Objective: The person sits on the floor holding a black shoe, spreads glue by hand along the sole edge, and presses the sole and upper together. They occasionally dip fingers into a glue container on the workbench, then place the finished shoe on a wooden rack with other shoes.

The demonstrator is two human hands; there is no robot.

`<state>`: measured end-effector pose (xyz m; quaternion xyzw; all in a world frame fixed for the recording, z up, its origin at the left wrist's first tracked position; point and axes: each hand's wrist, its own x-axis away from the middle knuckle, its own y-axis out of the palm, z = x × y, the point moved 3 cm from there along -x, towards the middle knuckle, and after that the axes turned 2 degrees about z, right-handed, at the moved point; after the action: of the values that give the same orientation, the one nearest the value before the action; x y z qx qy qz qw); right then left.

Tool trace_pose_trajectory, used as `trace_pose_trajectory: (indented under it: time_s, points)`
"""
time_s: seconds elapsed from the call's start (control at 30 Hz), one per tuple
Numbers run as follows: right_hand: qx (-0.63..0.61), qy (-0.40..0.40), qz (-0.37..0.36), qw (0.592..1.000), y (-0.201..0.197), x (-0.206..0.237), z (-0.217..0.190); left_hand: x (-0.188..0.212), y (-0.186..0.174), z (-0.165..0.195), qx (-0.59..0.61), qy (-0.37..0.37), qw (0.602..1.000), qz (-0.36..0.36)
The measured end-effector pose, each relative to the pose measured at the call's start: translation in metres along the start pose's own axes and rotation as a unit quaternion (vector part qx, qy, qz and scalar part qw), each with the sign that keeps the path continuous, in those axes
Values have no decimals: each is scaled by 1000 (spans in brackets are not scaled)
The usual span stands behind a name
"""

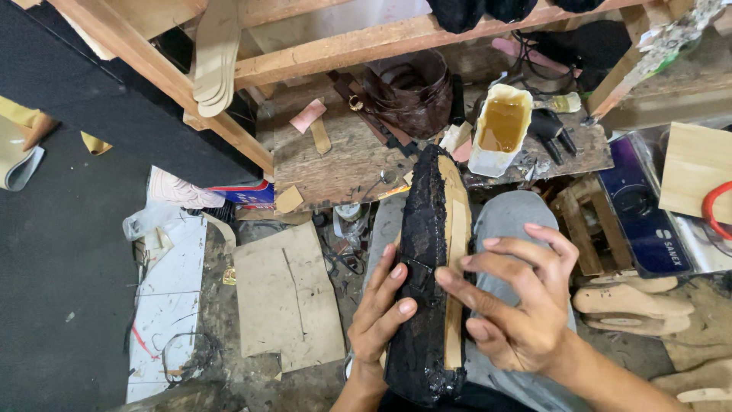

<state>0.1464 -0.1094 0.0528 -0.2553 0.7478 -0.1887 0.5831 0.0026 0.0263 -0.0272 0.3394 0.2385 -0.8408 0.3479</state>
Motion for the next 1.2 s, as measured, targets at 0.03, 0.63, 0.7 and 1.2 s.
trace_pose_trajectory:
  time_s: [0.03, 0.63, 0.7, 1.2]
  points:
    - [-1, -18, -5, 1000, -1, 1, -2, 0, 0, 0, -2, -1, 1000, -4]
    - [-36, -30, -30, 998, -2, 4, -9, -1, 0, -5, 0, -21, 1000, 19]
    - [-38, -31, -35, 998, -2, 7, -11, -1, 1, -5, -1, -18, 1000, 15]
    - [-129, -53, -41, 989, -3, 0, -14, 2, -1, -7, -6, -19, 1000, 22]
